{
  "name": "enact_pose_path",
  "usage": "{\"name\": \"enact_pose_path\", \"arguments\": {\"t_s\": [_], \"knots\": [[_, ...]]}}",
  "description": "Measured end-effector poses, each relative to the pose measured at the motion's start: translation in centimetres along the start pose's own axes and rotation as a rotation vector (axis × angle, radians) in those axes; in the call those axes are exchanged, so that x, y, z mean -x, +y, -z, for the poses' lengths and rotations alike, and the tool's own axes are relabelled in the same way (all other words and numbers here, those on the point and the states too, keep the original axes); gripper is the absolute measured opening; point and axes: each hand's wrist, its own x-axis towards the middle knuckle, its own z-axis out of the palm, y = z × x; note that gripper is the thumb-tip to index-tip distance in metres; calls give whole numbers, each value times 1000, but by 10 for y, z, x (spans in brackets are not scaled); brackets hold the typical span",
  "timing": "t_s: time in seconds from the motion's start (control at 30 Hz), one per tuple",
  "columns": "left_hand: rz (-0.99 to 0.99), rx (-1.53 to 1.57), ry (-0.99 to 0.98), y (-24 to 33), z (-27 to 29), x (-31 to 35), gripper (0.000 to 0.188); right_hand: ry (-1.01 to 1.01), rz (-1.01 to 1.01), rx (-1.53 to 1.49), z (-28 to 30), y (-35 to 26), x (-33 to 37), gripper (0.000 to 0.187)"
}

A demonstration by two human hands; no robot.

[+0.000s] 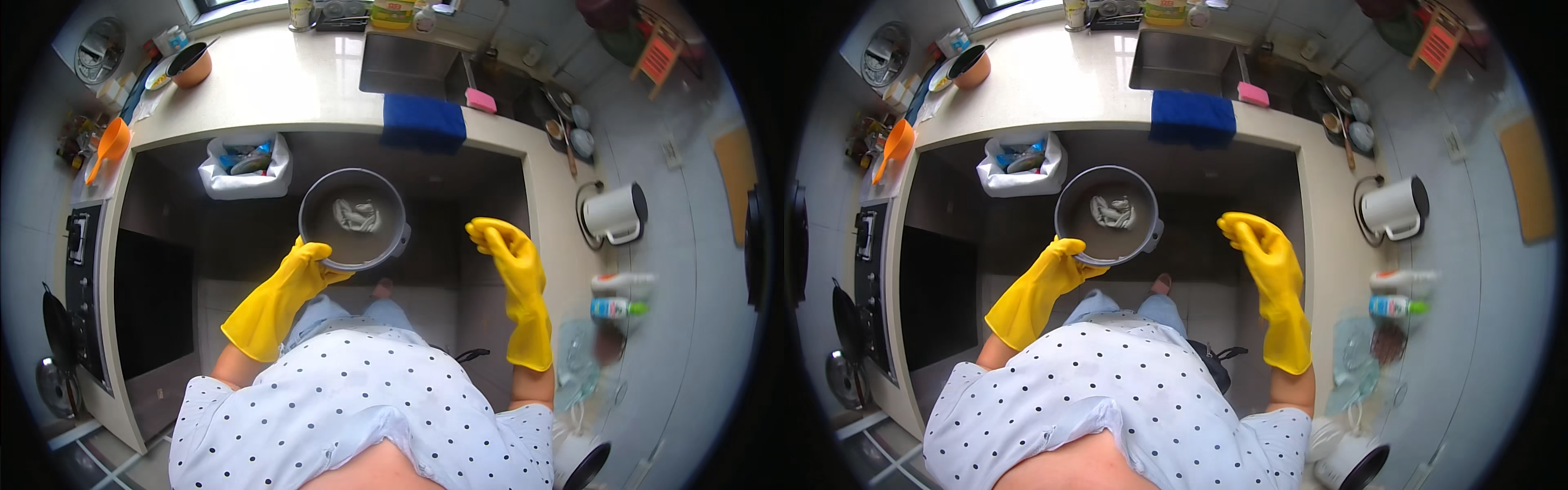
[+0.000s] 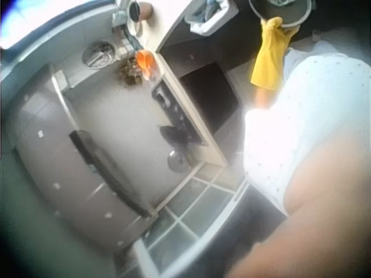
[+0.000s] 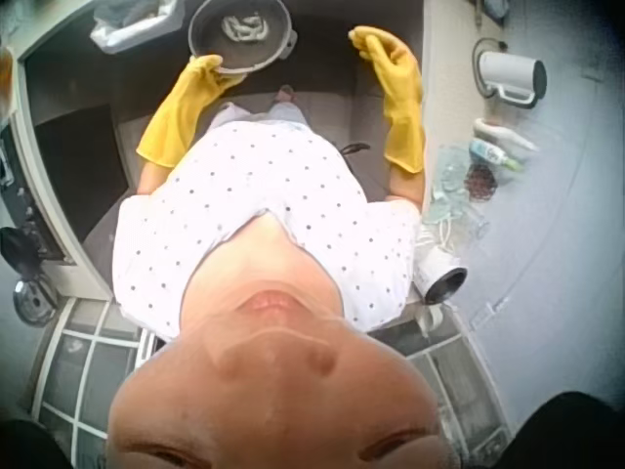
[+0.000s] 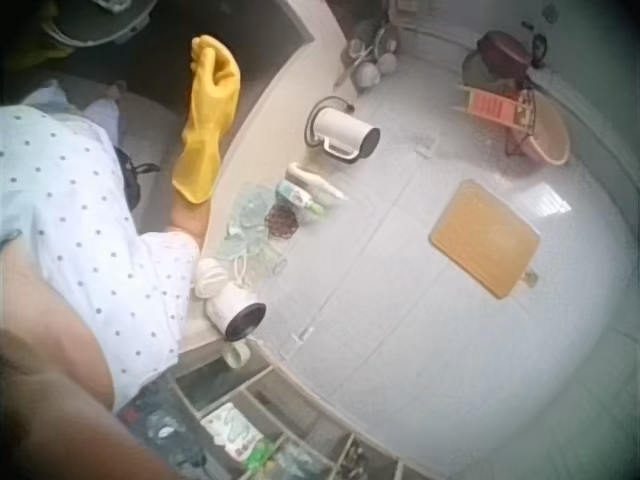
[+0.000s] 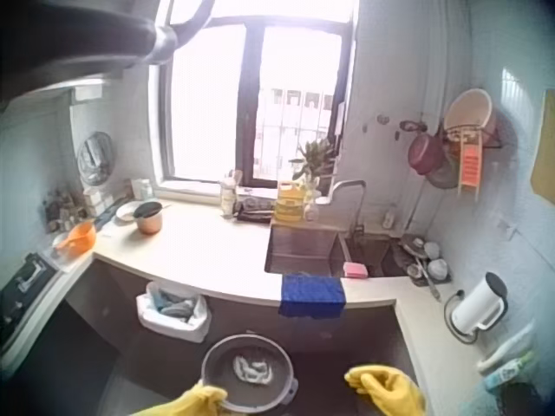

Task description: The person washes a cloth in a bowl at the kitchen sink, then moves to the living room to clean the window frame. They use a small scraper tool to remove residue from the window frame and sills, working methodically along the edges.

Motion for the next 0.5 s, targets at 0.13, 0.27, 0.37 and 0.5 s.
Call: {"name": "enact_pose_path", "arguments": {"t_s": [0.13, 0.27, 0.37, 0.5], "knots": [[-51, 61, 17, 43, -64, -79, 51, -191, 371, 418, -24, -33, -140, 23], [-63, 66, -108, 80, -99, -153, 52, -265, 552, 966, -54, -22, -248, 29], [-137, 23, -97, 113, -134, -206, 53, -401, 381, 1363, -66, 2, -333, 24], [-39, 20, -84, 149, -155, -289, 56, -188, 377, 1144, -51, 43, -440, 17]]}}
